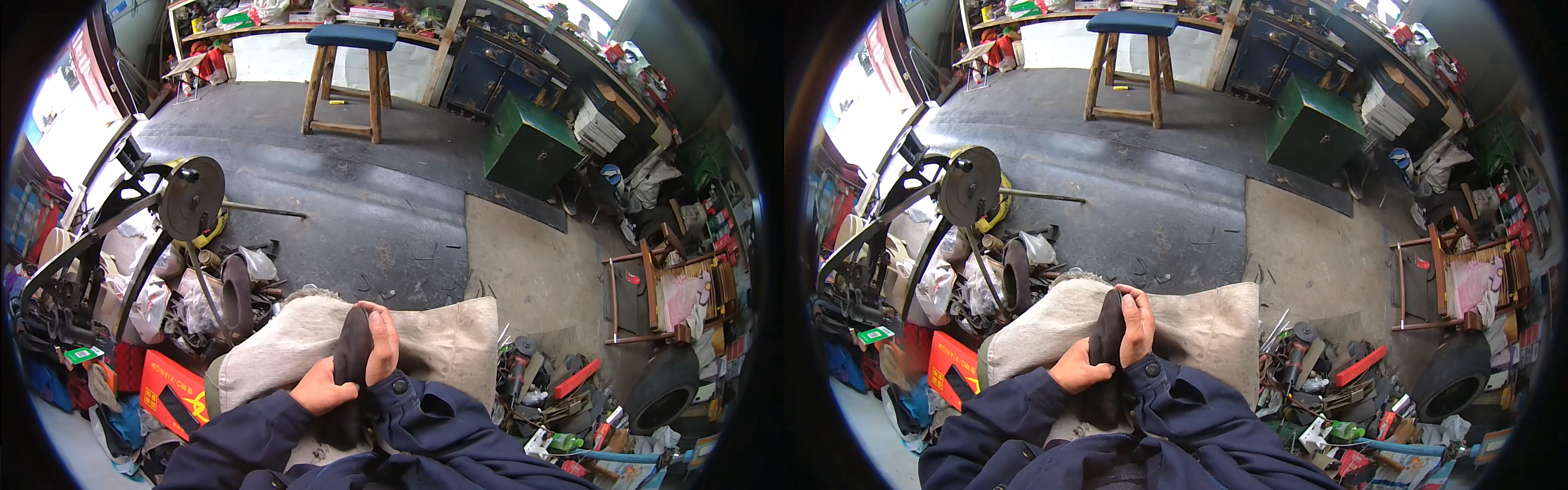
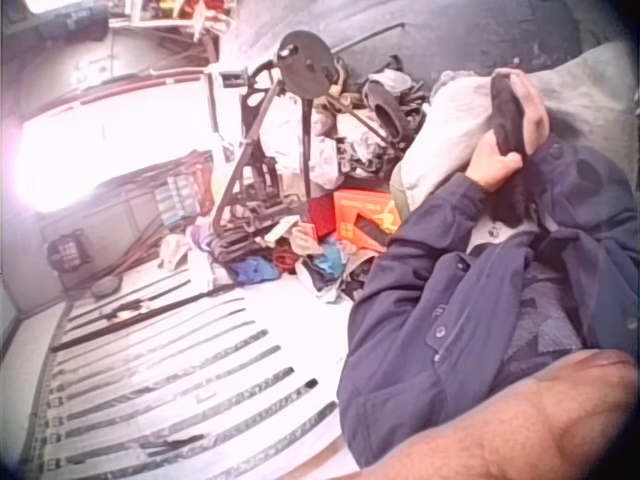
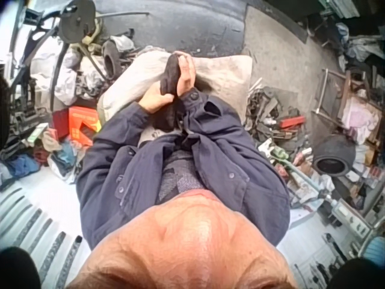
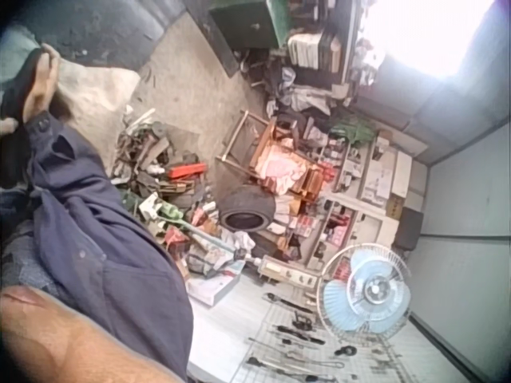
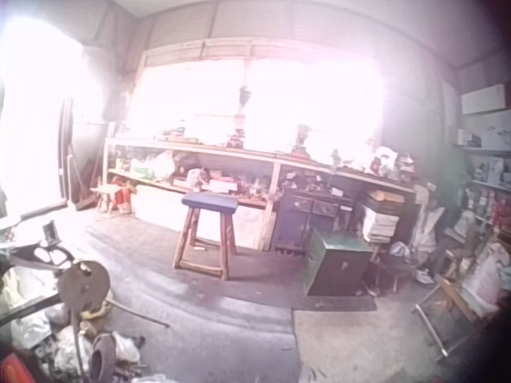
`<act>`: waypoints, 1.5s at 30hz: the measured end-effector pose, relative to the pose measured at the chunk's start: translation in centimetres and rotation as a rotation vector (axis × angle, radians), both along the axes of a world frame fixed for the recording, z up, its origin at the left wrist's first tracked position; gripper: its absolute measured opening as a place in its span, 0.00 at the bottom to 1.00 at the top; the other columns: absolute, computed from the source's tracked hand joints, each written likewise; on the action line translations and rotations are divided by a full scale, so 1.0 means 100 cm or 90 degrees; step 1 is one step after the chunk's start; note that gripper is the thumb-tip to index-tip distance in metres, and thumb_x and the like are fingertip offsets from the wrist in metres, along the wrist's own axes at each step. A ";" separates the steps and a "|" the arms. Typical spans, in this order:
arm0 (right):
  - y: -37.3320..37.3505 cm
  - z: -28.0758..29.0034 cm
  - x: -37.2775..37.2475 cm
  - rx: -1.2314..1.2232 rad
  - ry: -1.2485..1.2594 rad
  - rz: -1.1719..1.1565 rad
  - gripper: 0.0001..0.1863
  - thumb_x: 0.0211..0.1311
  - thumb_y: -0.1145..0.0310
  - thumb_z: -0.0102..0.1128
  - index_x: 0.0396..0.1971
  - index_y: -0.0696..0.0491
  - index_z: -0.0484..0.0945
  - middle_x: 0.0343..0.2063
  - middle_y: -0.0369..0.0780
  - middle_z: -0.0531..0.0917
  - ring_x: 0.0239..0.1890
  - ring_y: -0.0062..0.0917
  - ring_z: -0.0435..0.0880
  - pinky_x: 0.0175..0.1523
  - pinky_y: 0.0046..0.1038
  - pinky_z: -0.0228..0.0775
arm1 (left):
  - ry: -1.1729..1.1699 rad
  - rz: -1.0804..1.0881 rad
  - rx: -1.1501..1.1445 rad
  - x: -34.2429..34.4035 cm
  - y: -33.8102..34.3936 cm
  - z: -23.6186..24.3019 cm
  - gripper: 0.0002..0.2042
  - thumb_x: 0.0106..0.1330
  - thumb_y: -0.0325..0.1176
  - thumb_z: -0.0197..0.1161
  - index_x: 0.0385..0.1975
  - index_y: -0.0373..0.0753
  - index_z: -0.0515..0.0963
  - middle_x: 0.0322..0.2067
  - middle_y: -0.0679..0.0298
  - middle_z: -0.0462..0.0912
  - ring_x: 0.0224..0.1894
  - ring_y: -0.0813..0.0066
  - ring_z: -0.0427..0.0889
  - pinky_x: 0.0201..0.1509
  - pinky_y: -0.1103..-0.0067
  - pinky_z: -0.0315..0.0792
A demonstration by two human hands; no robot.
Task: The person holds a dark shoe sole, repeatedly presses and rubs its edges, and applies glue from a small bottle along the seam. The person continues to press the glued edges together and inspects the sole throughout the clip.
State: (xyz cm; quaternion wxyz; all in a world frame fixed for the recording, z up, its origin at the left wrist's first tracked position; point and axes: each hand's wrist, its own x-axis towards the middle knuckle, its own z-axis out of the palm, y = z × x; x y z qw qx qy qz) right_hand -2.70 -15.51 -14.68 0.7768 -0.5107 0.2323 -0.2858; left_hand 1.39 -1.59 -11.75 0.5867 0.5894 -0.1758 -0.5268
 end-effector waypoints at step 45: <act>0.001 0.000 0.003 -0.086 0.046 -0.037 0.22 0.76 0.56 0.40 0.51 0.59 0.76 0.45 0.39 0.79 0.49 0.22 0.75 0.58 0.23 0.65 | -0.031 -0.006 0.009 0.004 -0.006 0.001 0.20 0.55 0.23 0.61 0.51 0.31 0.75 0.42 0.64 0.83 0.45 0.77 0.79 0.51 0.78 0.74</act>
